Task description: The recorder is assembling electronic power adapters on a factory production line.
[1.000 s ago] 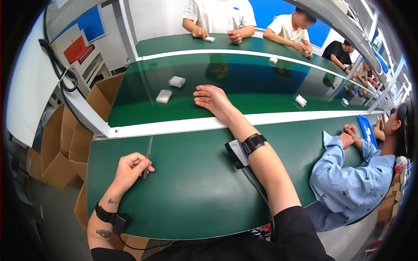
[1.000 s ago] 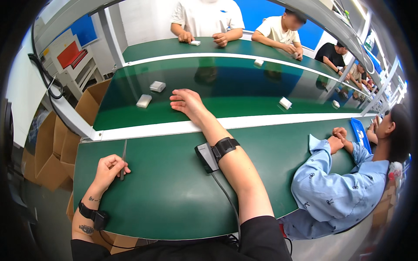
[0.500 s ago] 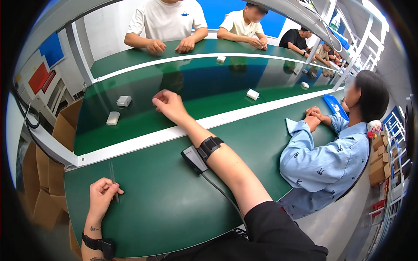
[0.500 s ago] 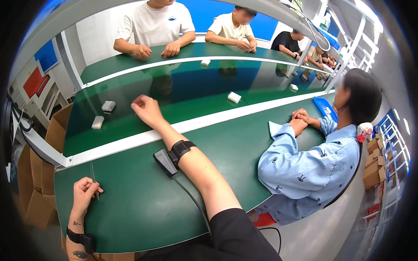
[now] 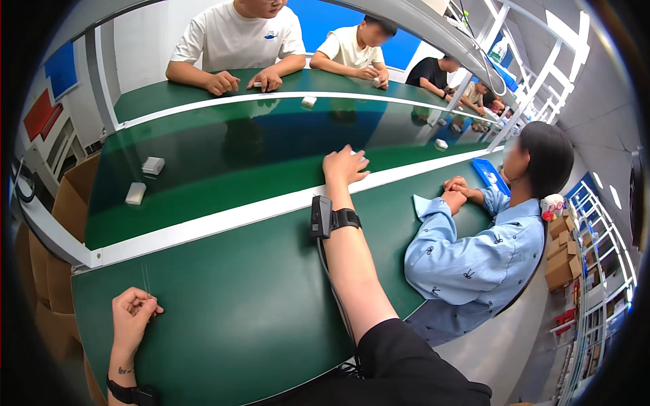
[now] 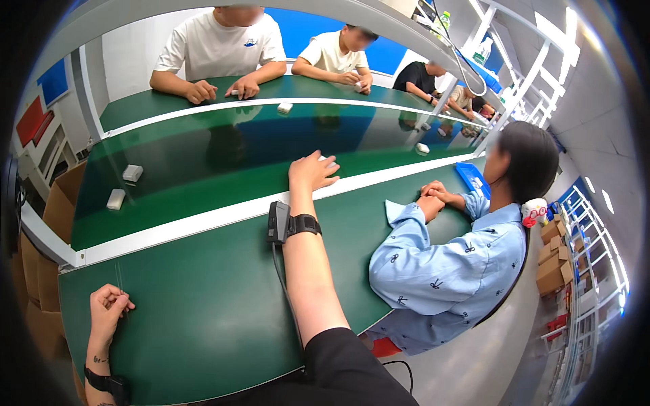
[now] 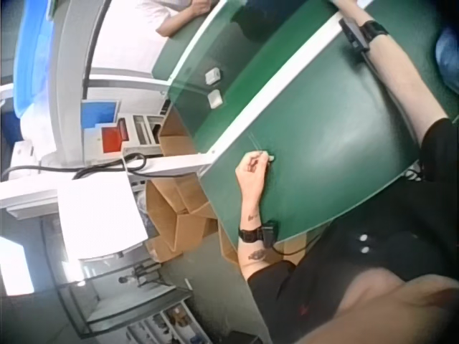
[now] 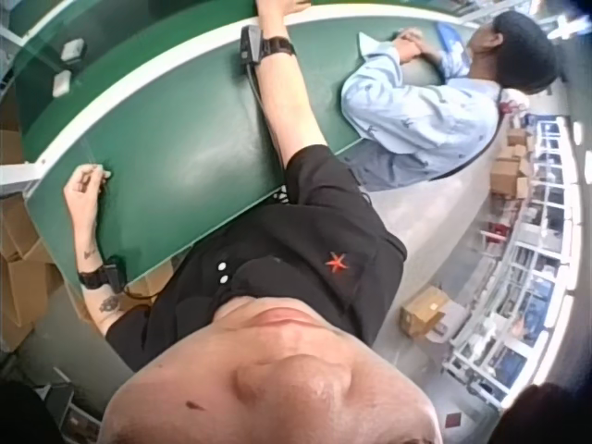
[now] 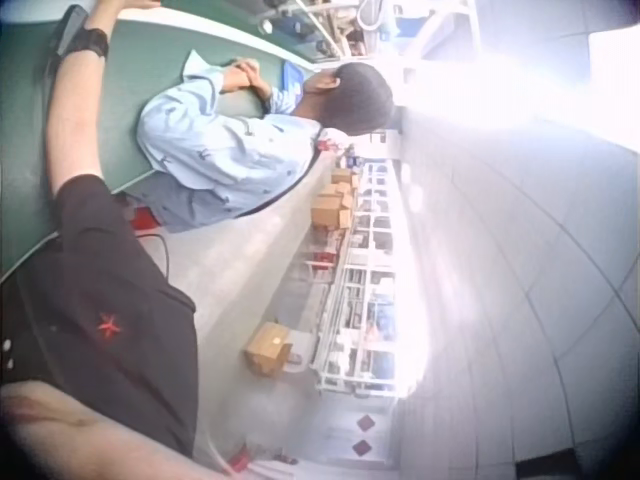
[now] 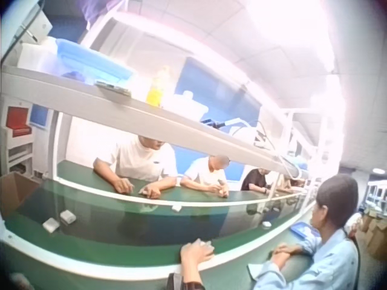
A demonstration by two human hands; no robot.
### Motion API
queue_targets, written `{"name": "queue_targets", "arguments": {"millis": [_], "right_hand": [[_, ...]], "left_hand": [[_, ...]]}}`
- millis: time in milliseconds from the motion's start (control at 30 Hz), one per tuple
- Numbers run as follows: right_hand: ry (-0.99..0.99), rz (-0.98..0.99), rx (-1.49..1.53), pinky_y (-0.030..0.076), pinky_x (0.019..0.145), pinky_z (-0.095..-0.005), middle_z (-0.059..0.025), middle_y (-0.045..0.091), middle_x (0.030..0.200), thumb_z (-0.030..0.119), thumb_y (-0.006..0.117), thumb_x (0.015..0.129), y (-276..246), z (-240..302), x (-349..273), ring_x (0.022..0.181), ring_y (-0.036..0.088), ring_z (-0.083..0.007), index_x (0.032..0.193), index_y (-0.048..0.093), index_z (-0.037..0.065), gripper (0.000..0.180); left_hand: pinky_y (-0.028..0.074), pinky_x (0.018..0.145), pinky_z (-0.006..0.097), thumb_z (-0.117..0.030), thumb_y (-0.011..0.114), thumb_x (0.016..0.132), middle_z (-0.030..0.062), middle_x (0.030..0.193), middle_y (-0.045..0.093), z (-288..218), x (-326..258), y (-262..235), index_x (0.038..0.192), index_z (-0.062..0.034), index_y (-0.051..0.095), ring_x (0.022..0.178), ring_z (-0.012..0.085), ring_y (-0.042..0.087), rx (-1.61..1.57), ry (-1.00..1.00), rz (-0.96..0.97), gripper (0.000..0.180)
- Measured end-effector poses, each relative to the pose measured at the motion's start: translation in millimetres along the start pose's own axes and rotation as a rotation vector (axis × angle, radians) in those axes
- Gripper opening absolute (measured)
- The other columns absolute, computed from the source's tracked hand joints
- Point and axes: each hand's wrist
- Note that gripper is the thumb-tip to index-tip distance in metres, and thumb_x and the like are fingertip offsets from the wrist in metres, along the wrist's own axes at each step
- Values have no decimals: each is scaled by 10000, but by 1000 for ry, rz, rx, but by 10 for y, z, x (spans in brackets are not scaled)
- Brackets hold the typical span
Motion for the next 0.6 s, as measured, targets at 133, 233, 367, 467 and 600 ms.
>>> {"name": "queue_targets", "arguments": {"millis": [133, 233, 367, 467, 600], "right_hand": [[-87, 267, -4, 354, 964, -487, -115, 482, 1315, 247, 596, 849, 1, 27, 5, 1154, 423, -368, 1173, 652, 220, 330], [-268, 106, 347, 440, 879, -388, -141, 611, 1101, 340, 606, 869, 146, 107, 26, 1046, 536, -329, 1191, 637, 141, 380], [246, 880, 1565, 503, 646, -333, -109, 617, 1025, 428, 391, 996, 194, 340, -89, 791, 621, -252, 1295, 486, 167, 408], [285, 1128, 1821, 512, 667, -352, -136, 593, 1083, 420, 356, 1011, 195, 370, -30, 810, 621, -271, 1302, 447, 181, 387], [125, 1168, 1813, 548, 739, -378, -203, 561, 1132, 310, 342, 1028, 79, 439, -110, 898, 624, -320, 1318, 401, 150, 336]], "left_hand": [[461, 574, 197, -38, 622, 866, 66, 737, 624, 52, 14, 2, 811, 12, 568, 669, 119, 640, -20, 27, 6, 91], [462, 576, 195, -35, 621, 867, 71, 749, 625, 43, 18, 8, 813, 17, 568, 672, 118, 639, -25, 36, 17, 92], [477, 590, 197, -22, 620, 864, 77, 766, 626, 48, -17, -30, 815, 28, 571, 685, 120, 643, -7, 12, 9, 84], [488, 600, 198, -9, 621, 858, 77, 765, 627, -14, 36, -4, 818, 33, 576, 692, 122, 647, -24, -3, 16, 73], [497, 601, 199, -3, 625, 851, 80, 784, 631, 40, 82, -36, 826, 33, 587, 704, 126, 656, -60, 24, 25, 58]]}}
Point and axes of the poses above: each hand's wrist, its own x-axis towards the middle knuckle, its own y-axis out of the palm, z = x × y
